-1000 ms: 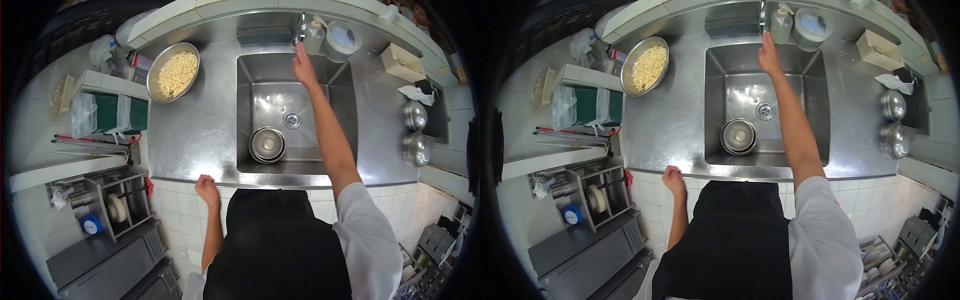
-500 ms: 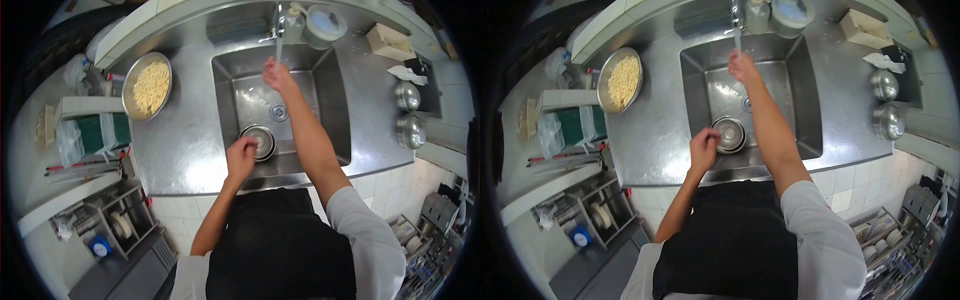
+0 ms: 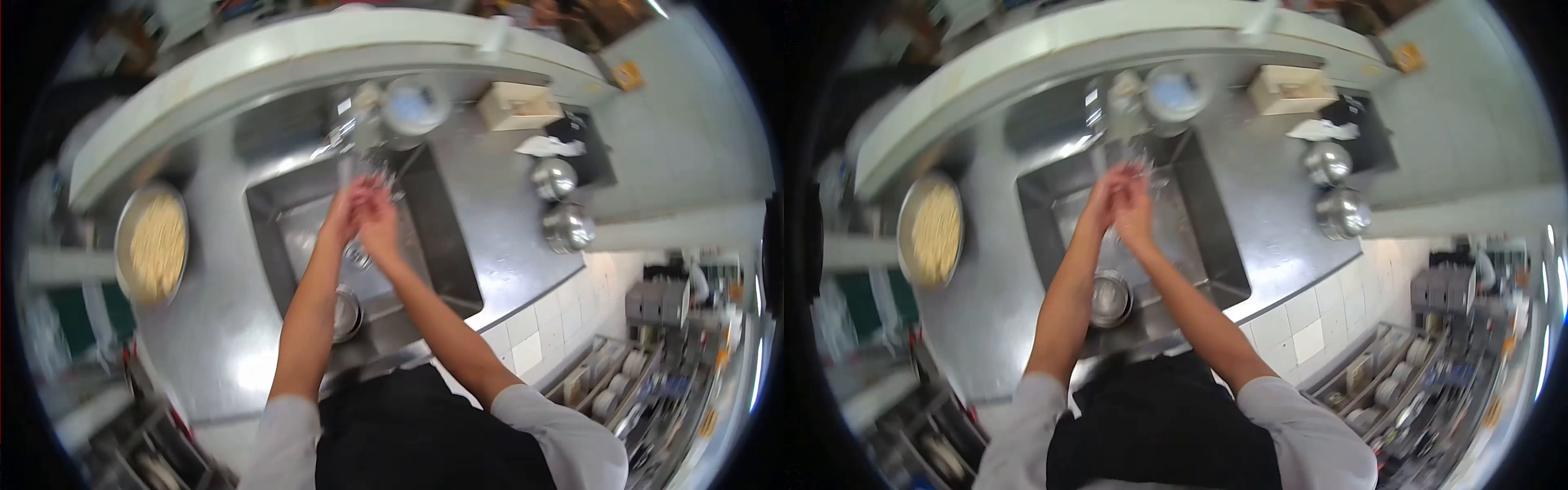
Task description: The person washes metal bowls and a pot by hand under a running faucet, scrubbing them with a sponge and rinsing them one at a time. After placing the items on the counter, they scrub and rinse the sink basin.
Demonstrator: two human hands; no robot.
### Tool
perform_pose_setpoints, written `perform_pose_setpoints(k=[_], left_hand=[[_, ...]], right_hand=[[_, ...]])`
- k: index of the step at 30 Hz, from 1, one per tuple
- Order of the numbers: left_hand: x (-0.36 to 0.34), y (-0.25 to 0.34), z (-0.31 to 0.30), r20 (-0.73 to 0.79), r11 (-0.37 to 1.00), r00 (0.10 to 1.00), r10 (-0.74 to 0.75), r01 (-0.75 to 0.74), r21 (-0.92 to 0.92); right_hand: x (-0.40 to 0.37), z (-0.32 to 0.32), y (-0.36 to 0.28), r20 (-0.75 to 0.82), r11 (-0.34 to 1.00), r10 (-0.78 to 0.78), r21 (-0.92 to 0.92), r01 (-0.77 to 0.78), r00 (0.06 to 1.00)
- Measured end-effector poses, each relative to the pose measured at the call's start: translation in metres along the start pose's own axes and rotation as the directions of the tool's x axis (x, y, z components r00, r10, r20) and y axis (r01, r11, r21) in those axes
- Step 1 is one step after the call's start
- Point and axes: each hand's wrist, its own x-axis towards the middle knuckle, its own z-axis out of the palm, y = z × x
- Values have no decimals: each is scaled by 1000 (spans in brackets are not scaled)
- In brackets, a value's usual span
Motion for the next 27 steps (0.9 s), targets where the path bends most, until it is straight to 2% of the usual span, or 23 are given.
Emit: perform_pose_setpoints(k=[2, 3, 4, 5, 6, 8, 9, 10, 11, 12, 13, 15, 17, 18, 19, 20, 21, 22, 23, 24, 25, 26, 27], left_hand=[[-18, -41, -33, -83, 998, 995, -62, 59, -33], [-21, -64, -69, -260, 897, 959, -116, 213, 386], [-22, -94, -119, -273, 215, 961, -46, 276, 937], [-54, -109, -124, -328, -106, 944, -24, 324, 940], [-86, -120, -125, -391, -412, 920, 16, 363, 836], [-114, -154, -182, -355, -404, 923, -148, 271, 874], [-137, -170, -195, -229, -420, 970, 86, 243, 874], [-151, -164, -188, -201, -369, 964, 173, 253, 894], [-149, -157, -185, -386, -299, 920, 69, 388, 872], [-161, -146, -174, -325, -303, 928, 183, 367, 879], [-166, -136, -164, -364, -292, 924, 116, 382, 877], [-171, -126, -151, -405, -281, 912, 69, 408, 869], [-179, -126, -142, -213, -290, 977, 3, 204, 935], [-180, -122, -135, -216, -293, 976, 2, 207, 933], [-182, -118, -126, -221, -237, 974, 37, 224, 945], [-186, -115, -120, -229, -180, 971, 68, 237, 955], [-186, -110, -119, -267, -105, 959, 91, 276, 955], [-189, -108, -121, -261, -112, 961, 88, 270, 956], [-189, -107, -125, -348, -56, 917, 197, 365, 929], [-186, -105, -126, -423, 11, 858, 291, 439, 898], [-189, -100, -127, -481, 72, 832, 276, 481, 874], [-187, -97, -125, -509, 133, 826, 242, 491, 861], [-183, -90, -102, -493, 112, 823, 281, 483, 869]], right_hand=[[28, 6, 30, 4, 994, 63, -90, -62, 998], [37, 9, 37, 36, 985, 110, -134, -104, 993], [47, 10, 44, 11, 986, 116, -120, -114, 993], [55, 19, 53, 42, 968, 247, -41, -246, 968], [60, 36, 63, 107, 923, 379, 36, -384, 919], [70, 37, 34, 273, 790, 544, 150, -594, 793], [70, 40, 32, 315, 768, 549, 176, -616, 774], [64, 36, 48, 430, 690, 503, 323, -648, 750], [55, 32, 47, 506, 640, 458, 383, -666, 731], [50, 26, 53, 582, 525, 477, 412, -745, 658], [45, 20, 57, 650, 417, 472, 431, -800, 596], [29, 11, 49, 655, 420, 512, 372, -827, 555], [12, -6, 54, 631, 442, 551, 336, -832, 547], [-1, -16, 71, 543, 673, 590, 79, -736, 597], [-17, -29, 93, 457, 796, 593, -212, -567, 663], [-35, -50, 124, 448, 797, 550, -534, -282, 705], [-55, -71, 157, 460, 642, 495, -765, 47, 738], [-76, -84, 176, 418, 584, 634, -810, -48, 650], [-97, -95, 188, 365, 510, 751, -850, -132, 550], [-119, -95, 193, 339, 488, 774, -857, -163, 535], [-143, -99, 200, 277, 446, 799, -869, -216, 534], [-168, -94, 212, 218, 440, 827, -825, -355, 519], [-191, -91, 223, 157, 427, 851, -763, -486, 501]])
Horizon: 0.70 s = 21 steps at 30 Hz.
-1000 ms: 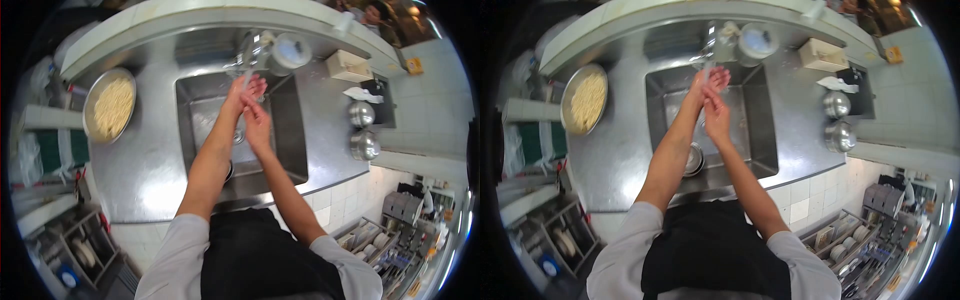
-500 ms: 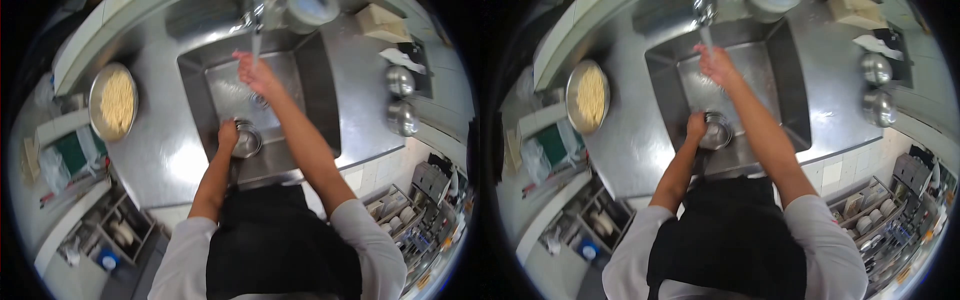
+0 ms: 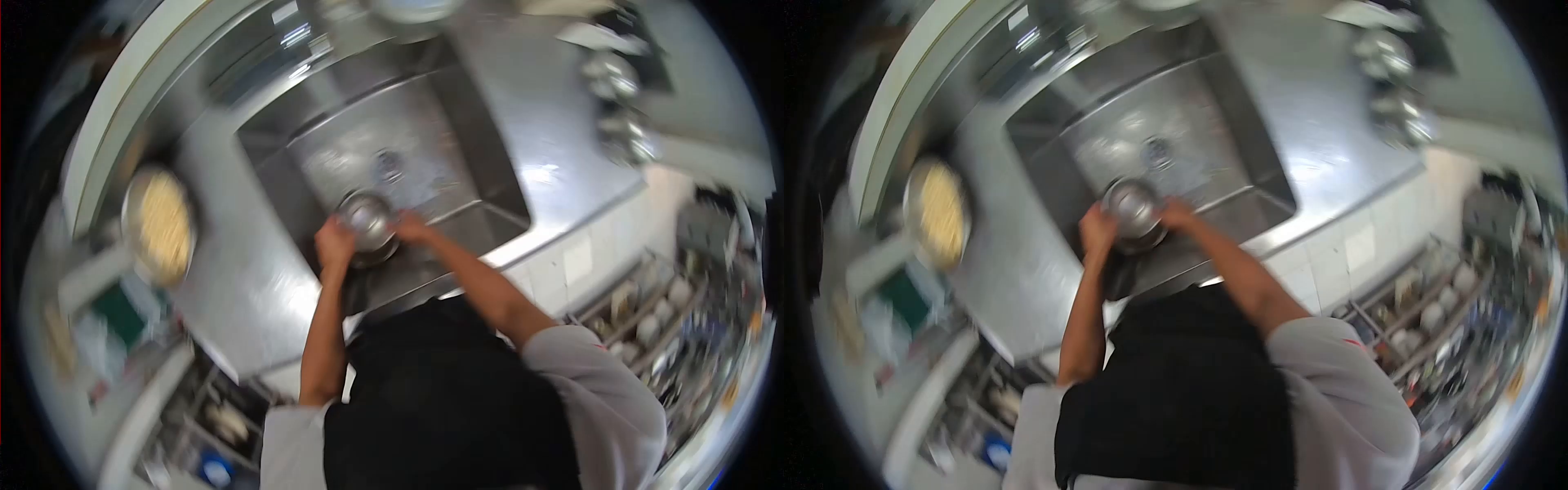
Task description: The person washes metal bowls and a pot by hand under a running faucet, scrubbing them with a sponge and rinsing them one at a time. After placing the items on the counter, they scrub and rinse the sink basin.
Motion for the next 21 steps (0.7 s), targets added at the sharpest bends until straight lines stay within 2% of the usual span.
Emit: perform_pose_setpoints(k=[1, 2, 3, 4, 6, 8, 9, 10, 11, 12, 13, 14, 15, 16, 17, 18, 19, 20, 21], left_hand=[[-8, 12, -6, 16, 960, 986, 168, -167, 226], [-19, 32, -7, 96, 874, 963, 252, -269, 406], [-23, 48, -7, 165, 742, 937, 309, -346, 575], [-25, 57, -4, 178, 729, 925, 335, -374, 574], [-34, 62, -8, 480, 508, 775, 411, -632, 585], [-14, 58, -13, 494, 487, 728, 475, -685, 542], [-5, 64, -24, 439, 518, 761, 478, -648, 558], [8, 74, -32, 381, 549, 794, 474, -605, 576], [27, 77, -37, 262, 617, 829, 494, -547, 566], [50, 79, -40, 140, 734, 900, 412, -419, 535], [64, 91, -47, -58, 867, 948, 313, -260, 425], [93, 73, -39, -192, 931, 949, 250, -181, 316], [104, 69, -34, -206, 934, 950, 234, -161, 318], [112, 73, -26, -260, 977, 964, -53, -3, -211], [119, 76, -16, -165, 715, 932, -323, 125, -688], [123, 72, -2, -173, 702, 922, -345, 131, -700], [127, 66, 11, -121, 646, 937, -327, 128, -752], [130, 60, 24, -71, 587, 950, -303, 128, -799], [130, 53, 36, -72, 571, 942, -327, 136, -810]], right_hand=[[-33, -15, -30, 279, 868, 253, 358, -345, 926], [-40, -25, -44, 416, 903, 272, 201, -379, 868], [-43, -7, -39, 132, 974, 228, -23, -227, 965], [-41, 10, -34, -110, 945, 90, -306, -120, 990], [-48, -14, -56, -136, 948, 25, -311, -66, 990], [-41, -29, -71, -96, 941, -147, -320, 110, 984], [-21, -27, -65, -123, 946, -201, -281, 160, 972], [-16, -40, -74, -87, 926, -158, -358, 117, 984], [-6, -40, -72, -232, 918, -288, -343, 199, 929], [-4, -50, -78, -172, 897, -324, -368, 245, 930], [-5, -61, -85, -123, 876, -352, -391, 281, 928], [-2, -63, -84, -94, 866, -369, -396, 306, 924], [3, -66, -86, -133, 899, -383, -284, 335, 914], [8, -68, -87, -171, 914, -395, -170, 368, 903], [10, -75, -92, -168, 923, -352, 101, 371, 921], [9, -84, -103, -90, 845, -234, 474, 248, 968], [8, -95, -115, 37, 652, -160, 754, 77, 986], [7, -104, -129, 123, 495, -134, 868, -41, 983], [13, -109, -139, 159, 420, -101, 902, -103, 982]])
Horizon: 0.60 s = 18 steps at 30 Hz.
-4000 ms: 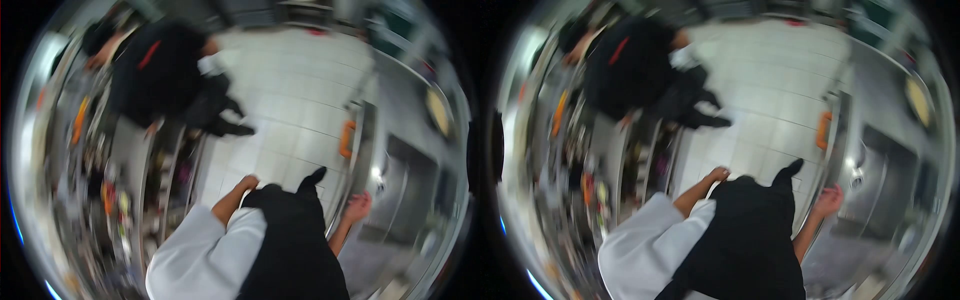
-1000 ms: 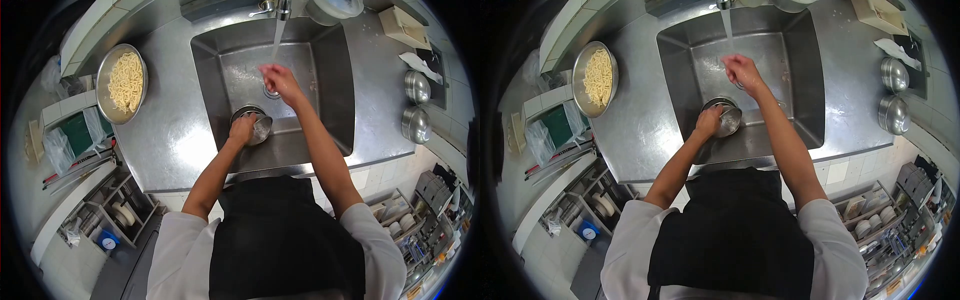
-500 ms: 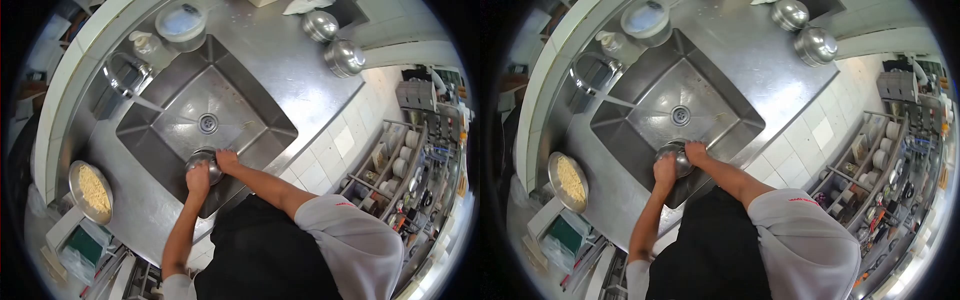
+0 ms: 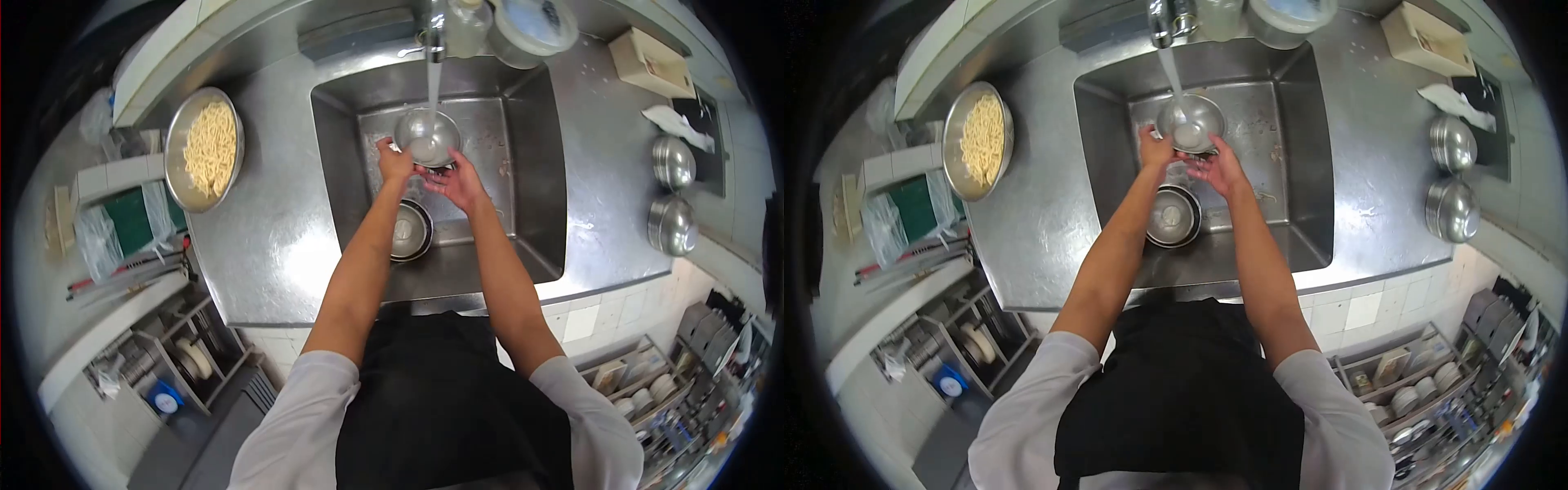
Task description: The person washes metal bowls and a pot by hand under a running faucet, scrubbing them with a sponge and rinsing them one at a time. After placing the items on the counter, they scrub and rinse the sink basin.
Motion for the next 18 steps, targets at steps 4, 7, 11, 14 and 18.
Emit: perform_pose_setpoints(k=[4, 7, 11, 14, 18], left_hand=[[-19, -28, 12, 163, 950, 955, -249, 274, -153], [-1, -39, 9, 129, 957, 948, -289, 283, 69], [27, -7, 6, 338, 715, 941, 12, -244, 655], [23, 27, 34, 634, 288, 757, 160, -650, 703], [11, 50, 40, 817, 92, 361, 450, -929, 359]], right_hand=[[38, 1, -14, -256, 422, -577, -907, 15, 776], [-14, 23, -49, -8, 153, -577, -983, 98, 817], [-49, 32, -56, 173, -220, -481, -973, 73, 859], [-27, 32, -39, 93, -338, -453, -938, -74, 887], [-3, 40, -53, 164, -330, -492, -944, -9, 855]])
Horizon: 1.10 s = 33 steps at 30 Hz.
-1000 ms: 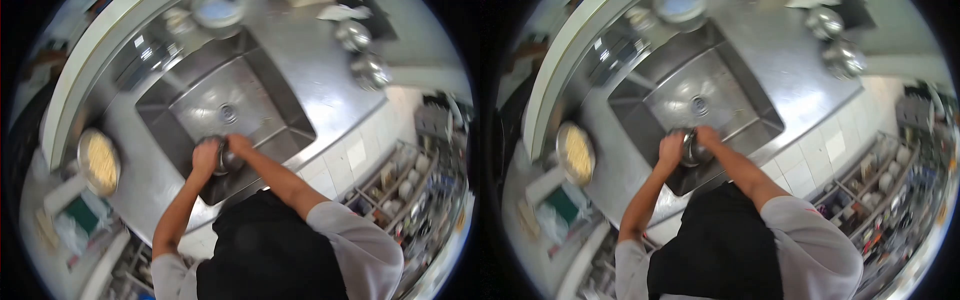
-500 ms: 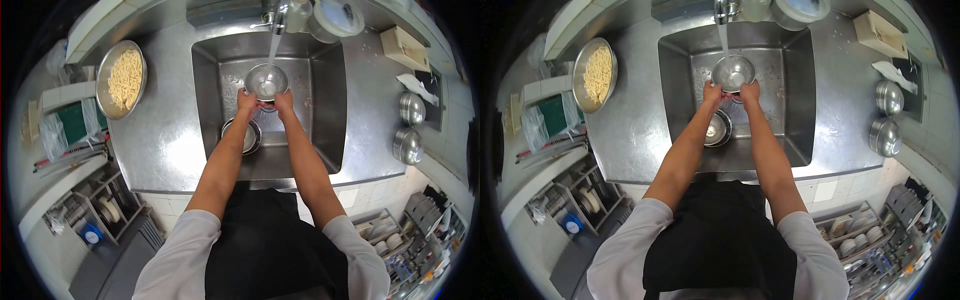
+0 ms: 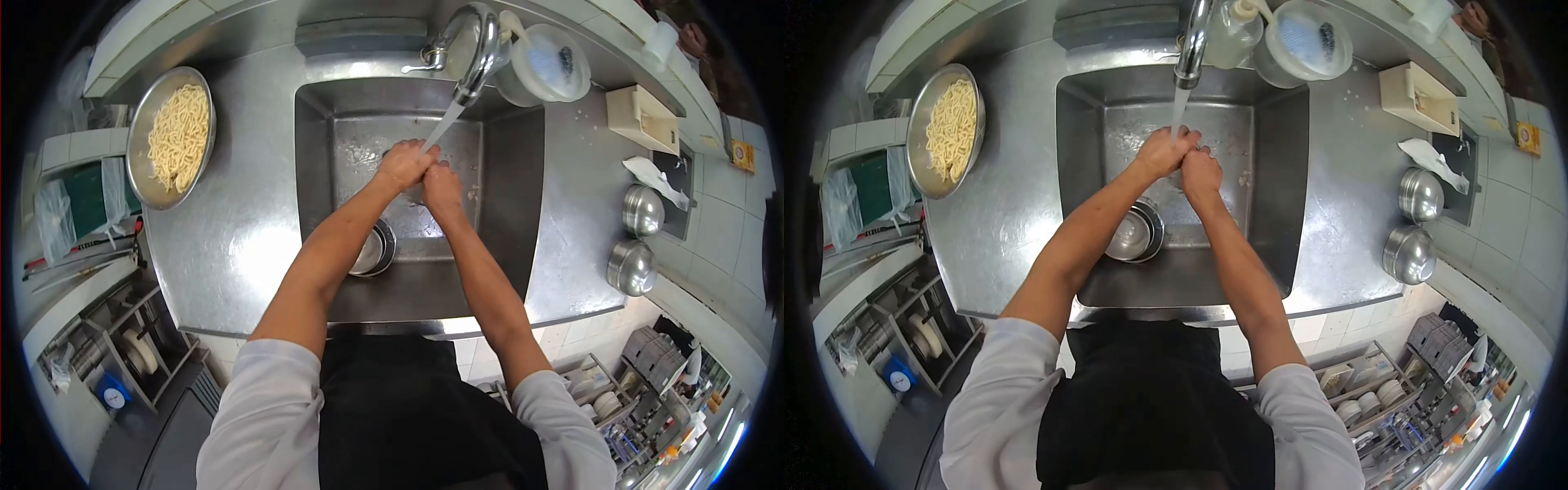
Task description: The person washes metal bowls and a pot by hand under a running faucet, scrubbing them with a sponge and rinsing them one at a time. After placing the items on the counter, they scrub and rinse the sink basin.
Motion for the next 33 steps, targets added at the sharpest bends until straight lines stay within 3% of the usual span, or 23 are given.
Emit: perform_pose_setpoints(k=[2, 3, 5, 6, 8, 9, 10, 12, 13, 15, 17, 19, 20, 21, 22, 23, 24, 25, 26, 28, 30, 32, 33], left_hand=[[3, -6, -12, 10, 973, 974, -226, 225, 49], [3, -8, -12, 2, 974, 974, -224, 224, 42], [-7, -9, -9, 136, 904, 900, -415, 424, -49], [-18, -7, 0, 136, 896, 892, -432, 442, -54], [-30, -3, 18, -69, 657, 716, -694, 591, -468], [-38, 7, 19, -42, 458, 580, -813, 595, -661], [-43, 18, 21, -52, 466, 581, -812, 592, -657], [-54, 39, 23, 313, -220, 458, -832, 245, -944], [-62, 45, 29, 305, -210, 455, -837, 247, -946], [-71, 41, 36, 306, -313, 327, -894, 31, -949], [-86, 42, 30, 294, -295, 332, -896, 48, -954], [-101, 39, 28, 423, -394, 355, -833, 156, -906], [-109, 41, 20, 421, -388, 353, -835, 163, -907], [-113, 43, 9, 425, -281, 390, -817, 375, -883], [-115, 45, 2, 438, -152, 422, -794, 560, -814], [-116, 40, 8, 432, -155, 415, -801, 553, -819], [-114, 29, 18, 262, 182, 539, -801, 636, -750], [-110, 21, 23, 115, 491, 666, -737, 644, -587], [-101, 19, 18, 96, 479, 651, -753, 643, -597], [-80, 13, -2, -30, 833, 842, -539, 528, -166], [-66, 5, -19, -125, 840, 837, -533, 505, -201], [-55, 0, -22, -210, 844, 823, -527, 479, -240], [-53, 1, -20, -150, 737, 760, -632, 530, -420]], right_hand=[[-8, -19, -5, -96, 998, 12, 64, -6, 995], [-18, -23, -4, -178, 997, -27, 67, 39, 984], [-26, -18, 8, -237, 994, -81, 56, 97, 968], [-21, -3, 28, -325, 995, -2, 95, 34, 946], [-5, 14, 56, -412, 989, 71, 146, -11, 908], [3, 15, 65, -221, 937, 215, 321, -137, 951], [8, 21, 70, -2, 841, 324, 459, -287, 946], [4, 64, 54, -36, 759, 361, 592, -271, 932], [-3, 90, 41, -56, 662, 407, 706, -252, 912], [-13, 92, 14, -74, 539, 443, 819, -199, 893], [-43, 70, -10, 468, -138, 186, 883, -449, 864], [-16, 84, 27, 545, -85, 164, 838, -539, 822], [0, 88, 48, 618, -25, 158, 782, -623, 770], [17, 78, 55, 617, -33, 154, 784, -620, 772], [33, 60, 59, 284, 493, 87, 821, -289, 955], [40, 43, 56, -5, 838, -173, 525, 150, 985], [39, 32, 40, 2, 838, -194, 520, 165, 981], [34, 22, 16, 2, 877, -370, 331, 349, 929], [31, 12, -7, 32, 840, -535, 130, 527, 844], [13, -3, -29, 81, 826, -563, 14, 564, 822], [3, -16, -24, -255, 729, -453, 447, 519, 855], [12, -18, 5, 26, 853, -180, 502, 143, 983], [3, -19, 6, 16, 752, -173, 648, 121, 985]])
